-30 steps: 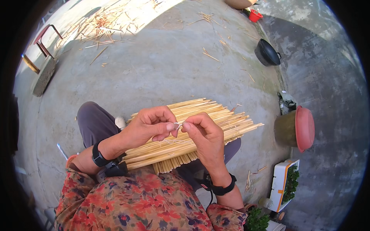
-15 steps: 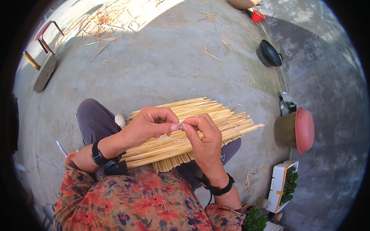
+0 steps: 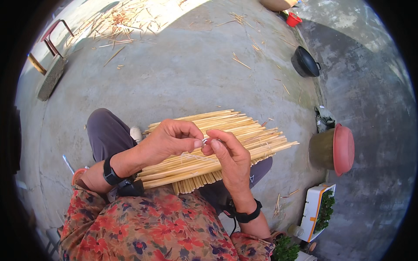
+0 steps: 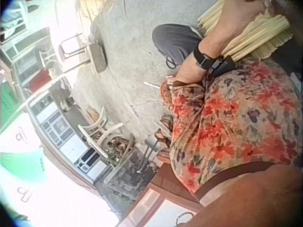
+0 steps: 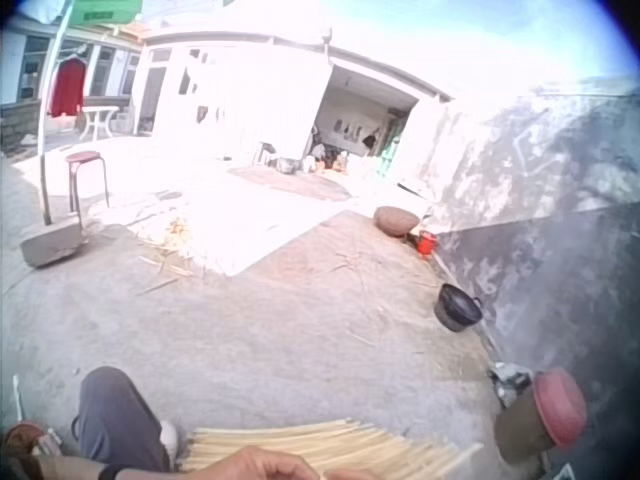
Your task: Sewing reed sticks together with thread to create a mat.
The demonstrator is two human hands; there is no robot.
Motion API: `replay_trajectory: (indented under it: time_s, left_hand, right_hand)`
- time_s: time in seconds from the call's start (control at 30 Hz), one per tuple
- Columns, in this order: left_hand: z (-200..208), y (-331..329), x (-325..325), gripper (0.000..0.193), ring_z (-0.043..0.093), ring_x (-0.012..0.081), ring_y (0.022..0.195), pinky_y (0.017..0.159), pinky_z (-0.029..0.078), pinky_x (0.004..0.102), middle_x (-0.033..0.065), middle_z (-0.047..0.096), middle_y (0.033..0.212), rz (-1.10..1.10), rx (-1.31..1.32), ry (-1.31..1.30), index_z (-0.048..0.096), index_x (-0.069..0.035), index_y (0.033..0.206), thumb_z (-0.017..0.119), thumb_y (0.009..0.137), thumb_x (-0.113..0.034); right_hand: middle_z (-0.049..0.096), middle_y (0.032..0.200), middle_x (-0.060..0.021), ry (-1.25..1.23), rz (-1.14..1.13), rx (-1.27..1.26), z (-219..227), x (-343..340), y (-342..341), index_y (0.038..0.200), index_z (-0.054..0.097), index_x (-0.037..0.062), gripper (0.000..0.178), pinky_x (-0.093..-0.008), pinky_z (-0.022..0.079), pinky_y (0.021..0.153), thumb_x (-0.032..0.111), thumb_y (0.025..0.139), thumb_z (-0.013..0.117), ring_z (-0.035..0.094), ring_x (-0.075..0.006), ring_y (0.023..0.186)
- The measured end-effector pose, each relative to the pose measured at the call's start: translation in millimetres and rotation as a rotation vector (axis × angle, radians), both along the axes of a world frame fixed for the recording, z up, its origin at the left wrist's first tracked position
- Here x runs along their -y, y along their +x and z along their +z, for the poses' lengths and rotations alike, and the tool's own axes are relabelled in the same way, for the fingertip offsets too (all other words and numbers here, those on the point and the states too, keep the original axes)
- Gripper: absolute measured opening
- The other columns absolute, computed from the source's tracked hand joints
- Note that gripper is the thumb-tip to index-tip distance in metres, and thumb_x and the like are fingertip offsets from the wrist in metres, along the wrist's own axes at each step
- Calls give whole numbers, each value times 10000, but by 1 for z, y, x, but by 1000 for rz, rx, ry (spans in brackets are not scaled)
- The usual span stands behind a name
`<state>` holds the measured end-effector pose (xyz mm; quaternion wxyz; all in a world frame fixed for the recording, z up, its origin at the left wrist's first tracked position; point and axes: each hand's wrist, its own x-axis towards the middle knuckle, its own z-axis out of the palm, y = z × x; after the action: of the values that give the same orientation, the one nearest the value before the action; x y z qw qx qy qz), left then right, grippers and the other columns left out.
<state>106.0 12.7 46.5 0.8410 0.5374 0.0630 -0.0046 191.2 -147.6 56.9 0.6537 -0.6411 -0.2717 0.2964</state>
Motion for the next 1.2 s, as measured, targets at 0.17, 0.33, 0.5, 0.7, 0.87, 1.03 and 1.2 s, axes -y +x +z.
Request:
replay_trajectory:
  time_s: [0.17, 0.33, 0.5, 0.7, 0.87, 1.03, 1.2]
  left_hand:
    - [1, 0, -1, 117, 361, 3, 554, 461, 265, 168, -60, 523, 677, -48, -9, -25, 639, -55, 856, 623, 828, -167]
    - [-6, 1, 1, 136, 394, 5, 583, 487, 292, 169, -58, 535, 693, -17, 71, 19, 641, -51, 867, 629, 828, -181]
    - [-10, 2, 4, 132, 421, 5, 612, 511, 316, 169, -55, 543, 705, 4, 124, 10, 639, -46, 866, 632, 826, -172]
    - [-5, 1, 3, 117, 429, 7, 614, 510, 322, 168, -54, 546, 703, -13, 64, 77, 638, -46, 862, 626, 828, -158]
    - [-3, 0, 1, 113, 479, 26, 641, 567, 387, 190, -25, 586, 698, -25, 8, 136, 637, -16, 849, 594, 823, -117]
    - [-6, 1, 2, 101, 447, 16, 609, 524, 353, 186, -37, 575, 685, -20, 9, 119, 638, -27, 831, 599, 814, -119]
    - [-10, 2, 2, 97, 411, 11, 555, 471, 305, 171, -37, 540, 657, -34, -5, 52, 640, -40, 847, 623, 814, -130]
  right_hand:
    - [579, 866, -58, 37, -2, 32, -4, 2, -2, 1026, 562, -26, 194, -228, 463, 714, 48, 846, 561, 568, -113, 775]
    - [585, 837, -51, 47, -14, -10, -1, 0, -5, 982, 561, -23, 156, -220, 466, 695, 23, 833, 573, 571, -105, 753]
    - [593, 812, -48, 47, -37, 38, -3, -1, -5, 916, 553, -15, 93, -216, 469, 684, 30, 837, 573, 578, -104, 733]
    - [593, 770, -45, 43, -42, -52, -5, -1, -3, 902, 554, -10, 77, -218, 473, 662, 42, 847, 563, 576, -103, 706]
    - [597, 765, -51, 70, -44, -76, -8, -2, -3, 900, 557, -10, 79, -218, 476, 650, 51, 850, 560, 577, -105, 692]
    - [599, 761, -56, 83, -48, -87, -11, -2, -4, 906, 558, -10, 84, -221, 480, 643, 54, 851, 559, 578, -107, 686]
    - [594, 806, -68, 106, -61, -128, -14, 0, -2, 972, 558, -16, 138, -224, 483, 651, 52, 852, 555, 582, -114, 699]
